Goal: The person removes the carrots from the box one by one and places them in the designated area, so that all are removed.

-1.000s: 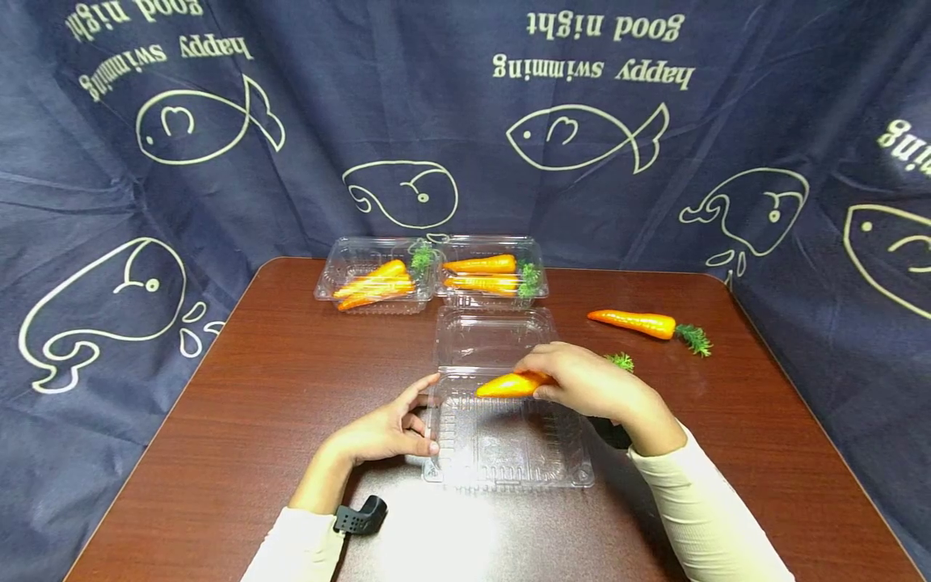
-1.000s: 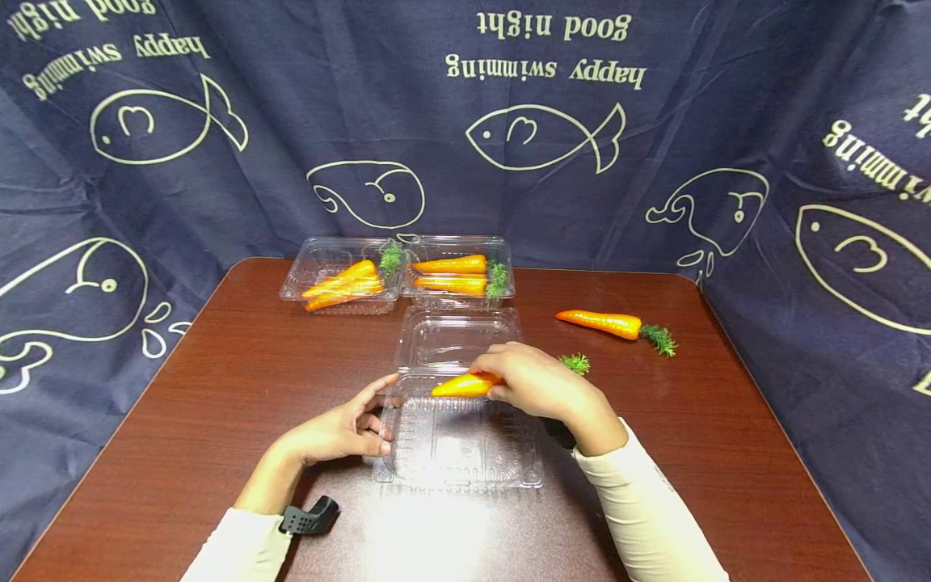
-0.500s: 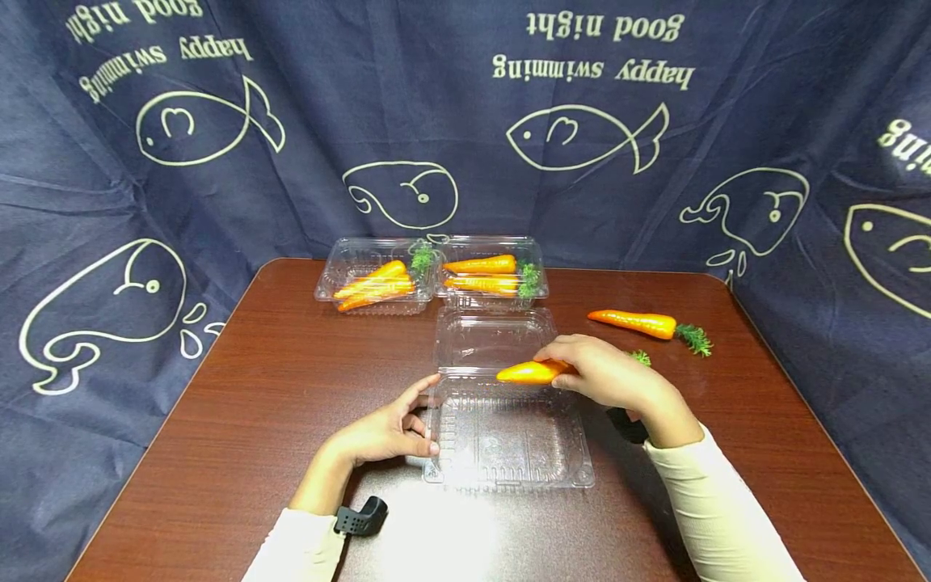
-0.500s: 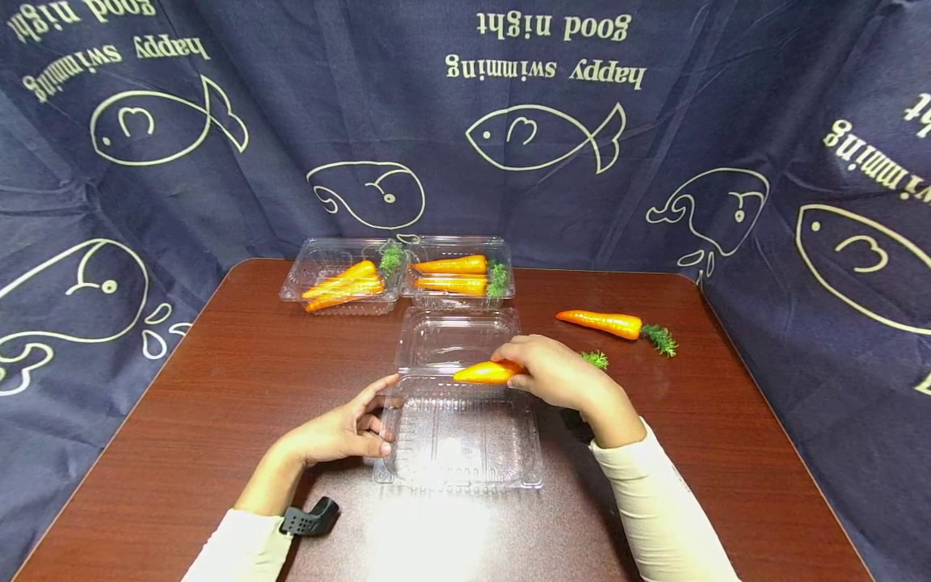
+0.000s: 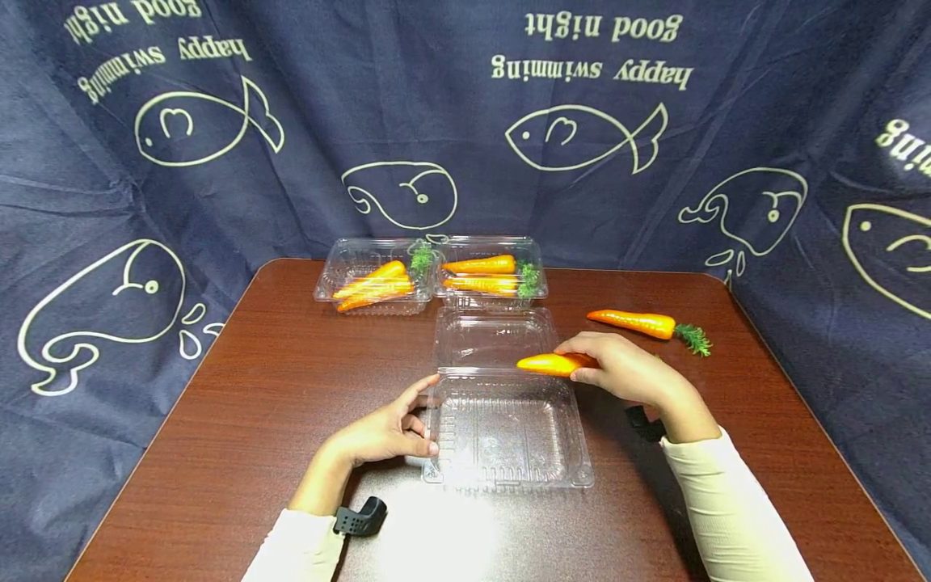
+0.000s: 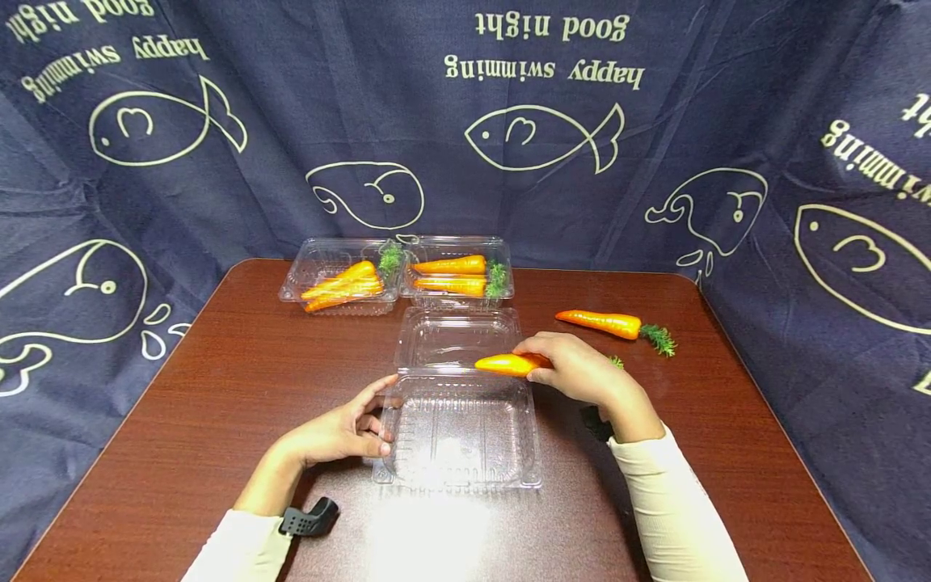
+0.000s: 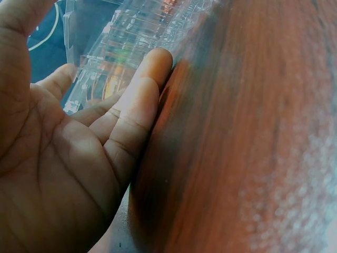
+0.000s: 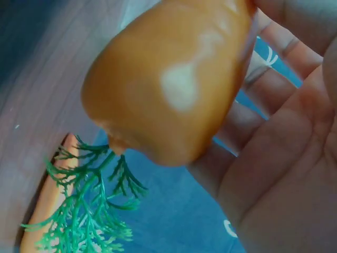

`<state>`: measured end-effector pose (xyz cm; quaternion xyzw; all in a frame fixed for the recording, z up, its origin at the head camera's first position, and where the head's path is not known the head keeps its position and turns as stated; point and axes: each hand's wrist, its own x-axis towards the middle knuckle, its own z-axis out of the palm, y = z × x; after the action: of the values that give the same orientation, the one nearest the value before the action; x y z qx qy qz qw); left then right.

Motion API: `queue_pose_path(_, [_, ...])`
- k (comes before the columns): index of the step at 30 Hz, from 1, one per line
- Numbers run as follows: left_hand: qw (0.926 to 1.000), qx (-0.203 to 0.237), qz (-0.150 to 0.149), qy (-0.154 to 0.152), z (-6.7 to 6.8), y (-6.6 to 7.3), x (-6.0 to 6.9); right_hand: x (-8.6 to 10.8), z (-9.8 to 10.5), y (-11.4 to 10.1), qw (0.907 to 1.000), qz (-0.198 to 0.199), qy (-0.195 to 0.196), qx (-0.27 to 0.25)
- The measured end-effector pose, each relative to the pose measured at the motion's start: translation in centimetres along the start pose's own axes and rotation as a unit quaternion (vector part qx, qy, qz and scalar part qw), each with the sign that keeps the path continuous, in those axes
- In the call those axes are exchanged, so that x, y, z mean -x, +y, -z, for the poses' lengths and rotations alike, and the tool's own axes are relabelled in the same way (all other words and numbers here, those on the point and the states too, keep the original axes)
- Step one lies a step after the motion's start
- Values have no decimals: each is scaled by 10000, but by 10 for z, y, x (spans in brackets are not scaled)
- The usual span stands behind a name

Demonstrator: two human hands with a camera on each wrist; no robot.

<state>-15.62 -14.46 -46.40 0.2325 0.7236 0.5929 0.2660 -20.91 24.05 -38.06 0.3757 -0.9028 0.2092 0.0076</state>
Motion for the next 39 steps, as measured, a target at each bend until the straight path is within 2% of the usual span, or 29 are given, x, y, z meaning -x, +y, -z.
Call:
queue_pose_path(12, [10000, 13, 44, 0, 0, 1, 1, 16, 2, 21, 9991, -48, 351, 232])
queue_pose_path(25, [10000, 20, 4, -21, 1, -1, 0, 36, 0, 58, 9957, -456, 540, 597])
queue_pose_path(32, [10000, 9, 46, -8, 1, 0, 0, 40, -5, 80, 9925, -382, 862, 776])
queue_pose_path(39, [10000, -32, 67, 10, 1, 0, 0, 42, -10, 103, 9887, -296, 1009, 1071])
